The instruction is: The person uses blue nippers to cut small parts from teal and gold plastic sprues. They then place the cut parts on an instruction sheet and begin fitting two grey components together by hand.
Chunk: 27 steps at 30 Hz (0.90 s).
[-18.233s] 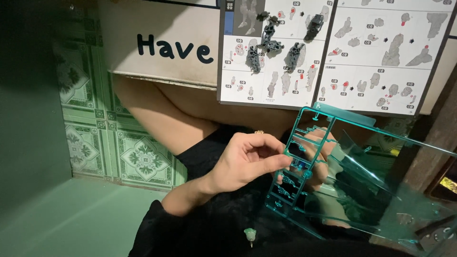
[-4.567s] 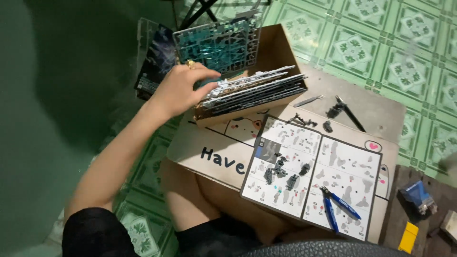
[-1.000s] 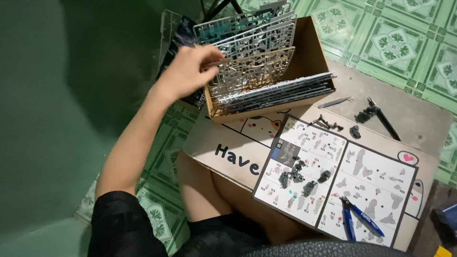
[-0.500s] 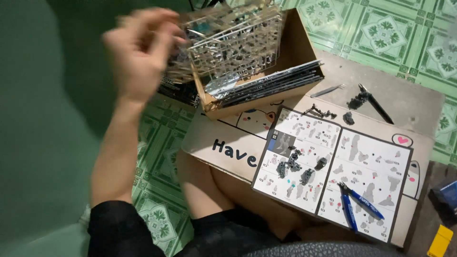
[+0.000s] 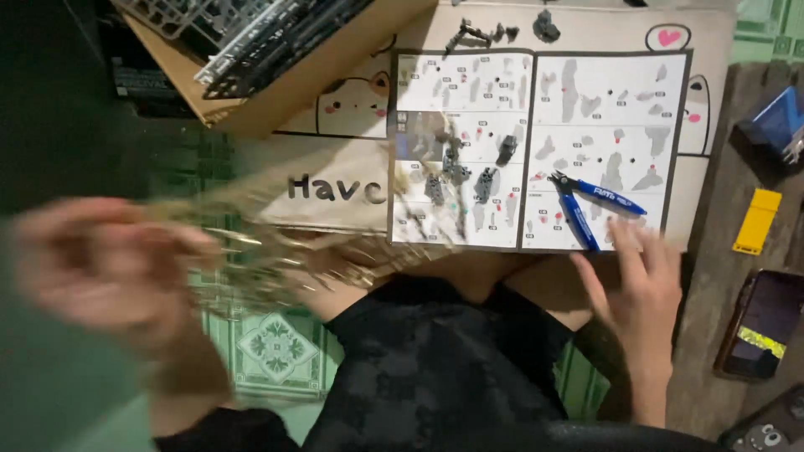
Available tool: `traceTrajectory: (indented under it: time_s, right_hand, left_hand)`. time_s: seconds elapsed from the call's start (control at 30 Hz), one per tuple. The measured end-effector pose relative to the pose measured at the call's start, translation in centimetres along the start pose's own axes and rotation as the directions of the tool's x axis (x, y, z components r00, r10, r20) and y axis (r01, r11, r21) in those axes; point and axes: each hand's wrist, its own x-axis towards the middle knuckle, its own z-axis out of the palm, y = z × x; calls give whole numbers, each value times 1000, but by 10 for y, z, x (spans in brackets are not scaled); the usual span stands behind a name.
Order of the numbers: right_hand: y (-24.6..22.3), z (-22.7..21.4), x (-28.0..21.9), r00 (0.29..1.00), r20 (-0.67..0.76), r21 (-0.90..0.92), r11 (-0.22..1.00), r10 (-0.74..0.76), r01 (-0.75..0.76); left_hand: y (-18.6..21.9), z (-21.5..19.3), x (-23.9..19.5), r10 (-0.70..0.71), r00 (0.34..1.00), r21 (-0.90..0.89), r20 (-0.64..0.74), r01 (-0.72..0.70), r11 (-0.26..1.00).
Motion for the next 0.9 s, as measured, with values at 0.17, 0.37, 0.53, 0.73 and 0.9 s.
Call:
traceTrajectory:
  time_s: [0.17, 0.37, 0.53, 0.73, 0.9]
  right_hand:
    - [13, 19, 26, 991, 36, -346, 929, -128, 133]
    - [21, 21, 29, 990, 6, -374, 918, -141, 133]
    - [14, 10, 31, 1000, 7, -97, 995, -10, 11]
    - [19, 8, 15, 985, -2, 339, 927, 173, -162]
    - [20, 23, 2, 928, 109, 722, 614, 356, -320]
  left_hand:
    - [-24, 82, -8, -118, 737, -45, -666, 118, 992]
    - [-57, 103, -18, -220, 751, -194, -623, 124, 973]
    - [-54, 118, -2, -292, 712, -215, -638, 200, 956]
    - [-52, 122, 12, -274, 631, -172, -726, 219, 960]
    - [-57, 133, 15, -323, 640, -203, -698, 255, 945]
